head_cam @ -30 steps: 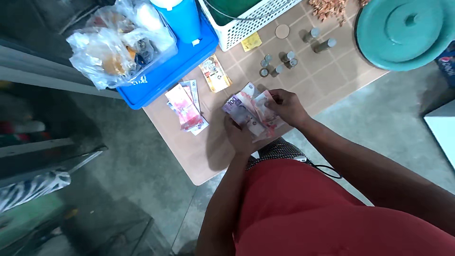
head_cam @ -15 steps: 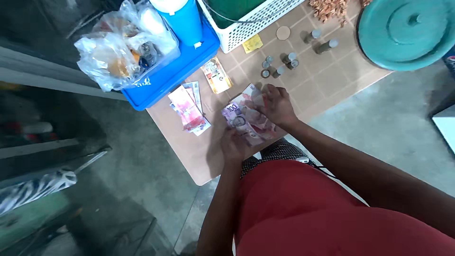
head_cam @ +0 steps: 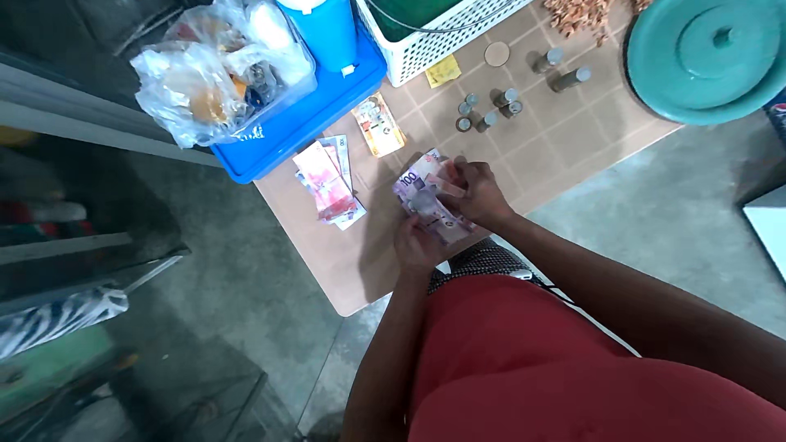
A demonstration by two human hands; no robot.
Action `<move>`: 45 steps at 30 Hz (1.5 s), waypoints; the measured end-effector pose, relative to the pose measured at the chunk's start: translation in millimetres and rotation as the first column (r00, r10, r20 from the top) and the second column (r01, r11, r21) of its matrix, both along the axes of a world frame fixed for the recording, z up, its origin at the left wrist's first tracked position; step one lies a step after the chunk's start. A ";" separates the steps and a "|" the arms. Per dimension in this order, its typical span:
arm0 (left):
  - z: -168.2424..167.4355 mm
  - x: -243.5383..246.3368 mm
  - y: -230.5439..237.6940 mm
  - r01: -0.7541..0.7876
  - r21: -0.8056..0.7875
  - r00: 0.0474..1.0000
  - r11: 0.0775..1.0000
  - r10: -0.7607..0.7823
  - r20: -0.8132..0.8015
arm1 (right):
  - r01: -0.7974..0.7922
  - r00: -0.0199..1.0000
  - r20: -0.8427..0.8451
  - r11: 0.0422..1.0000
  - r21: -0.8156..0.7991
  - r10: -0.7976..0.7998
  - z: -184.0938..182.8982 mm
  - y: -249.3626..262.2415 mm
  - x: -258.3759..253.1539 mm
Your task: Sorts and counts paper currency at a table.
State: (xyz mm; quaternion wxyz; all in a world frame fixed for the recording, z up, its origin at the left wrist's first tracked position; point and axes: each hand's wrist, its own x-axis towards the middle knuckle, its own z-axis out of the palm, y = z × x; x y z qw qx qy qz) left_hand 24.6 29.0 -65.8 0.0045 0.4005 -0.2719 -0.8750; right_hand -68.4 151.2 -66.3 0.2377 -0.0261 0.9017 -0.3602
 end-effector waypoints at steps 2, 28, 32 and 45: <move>-0.1 0.0 0.5 0.003 0.004 1.000 1.000 -0.002 -0.010 | 0.035 0.996 0.079 0.999 0.025 -0.037 5.5 -5.2 -1.8; 51.0 -8.3 -0.2 -0.014 -0.402 0.969 0.916 -0.087 -0.232 | -0.148 0.983 -0.156 0.916 -0.373 0.095 48.4 -19.7 0.8; 58.8 -12.8 9.3 -0.048 -0.543 0.986 0.838 -0.048 -0.160 | -0.058 0.997 -0.074 0.907 -0.416 0.030 59.3 -26.6 4.1; 99.1 -35.5 -42.0 -0.196 -0.078 0.864 0.978 0.134 -0.484 | -0.198 0.980 -0.135 0.671 -0.715 0.146 81.0 -14.9 16.7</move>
